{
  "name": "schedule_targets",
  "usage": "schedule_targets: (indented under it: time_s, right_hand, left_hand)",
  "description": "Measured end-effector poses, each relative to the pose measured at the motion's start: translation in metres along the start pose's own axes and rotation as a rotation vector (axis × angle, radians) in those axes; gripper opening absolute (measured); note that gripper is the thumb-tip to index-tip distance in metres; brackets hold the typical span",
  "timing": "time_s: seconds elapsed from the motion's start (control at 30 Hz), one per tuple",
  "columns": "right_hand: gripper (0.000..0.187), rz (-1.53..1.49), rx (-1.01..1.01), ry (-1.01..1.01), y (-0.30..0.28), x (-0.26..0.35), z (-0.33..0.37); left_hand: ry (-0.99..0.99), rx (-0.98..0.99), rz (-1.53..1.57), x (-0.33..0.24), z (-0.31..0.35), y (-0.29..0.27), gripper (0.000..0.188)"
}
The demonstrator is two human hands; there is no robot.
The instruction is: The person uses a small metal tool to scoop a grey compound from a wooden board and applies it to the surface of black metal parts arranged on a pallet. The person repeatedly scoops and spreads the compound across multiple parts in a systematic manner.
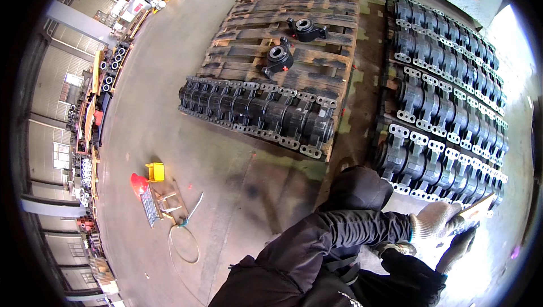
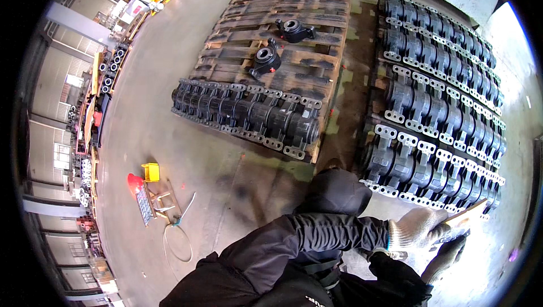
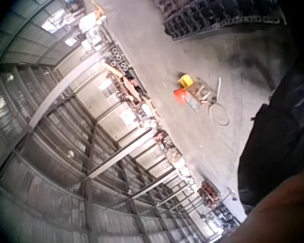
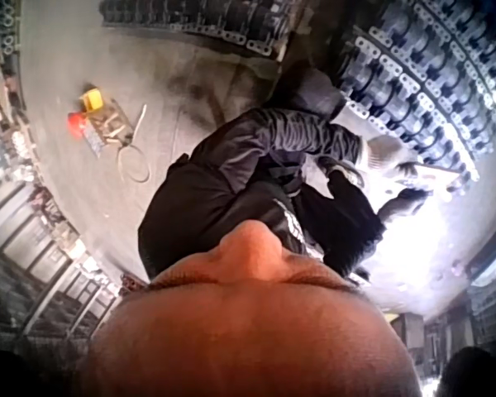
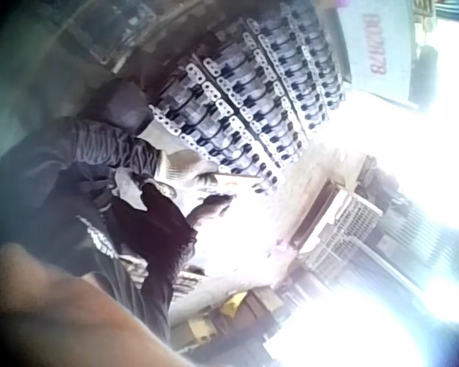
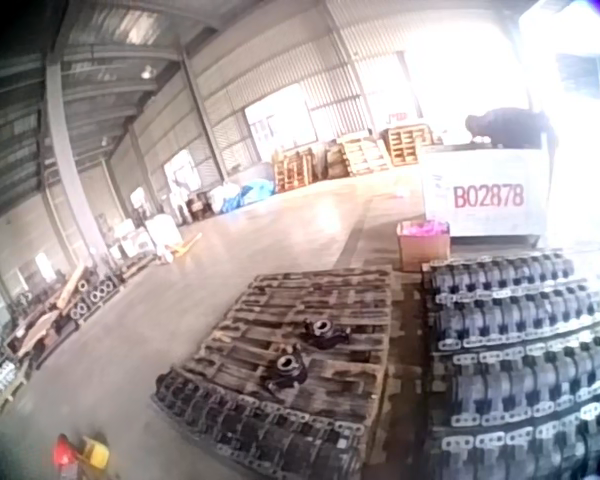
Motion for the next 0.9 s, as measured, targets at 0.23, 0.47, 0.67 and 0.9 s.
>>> schedule_targets:
  time_s: [0.23, 0.47, 0.67, 0.9]
  right_hand:
    - [0.054, 0.025, -0.015, -0.005, -0.009, -0.005, -0.007]
    - [0.055, 0.111, 0.008, 0.058, -0.024, -0.007, -0.019]
    - [0.057, -0.088, 0.045, 0.046, -0.02, -0.008, -0.009]
    - [0.061, -0.014, 0.057, 0.007, -0.006, 0.009, 0.013]
  left_hand:
    - [0.044, -0.053, 0.034, 0.014, 0.003, 0.019, 0.028]
    - [0.04, -0.058, 0.002, 0.01, 0.004, 0.021, 0.029]
    - [0.073, -0.064, -0.003, 0.015, 0.002, 0.029, 0.03]
    - [0.005, -0.013, 0.08, 0.005, 0.001, 0.027, 0.035]
Point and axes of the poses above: each hand's wrist, its own z-axis away from the middle knuckle, its own y-axis out of the palm, x = y × z, the point moved 3 cm from there along -z, towards the middle knuckle, and after that the axes turned 8 degrees about -x, right-handed, at the moved point
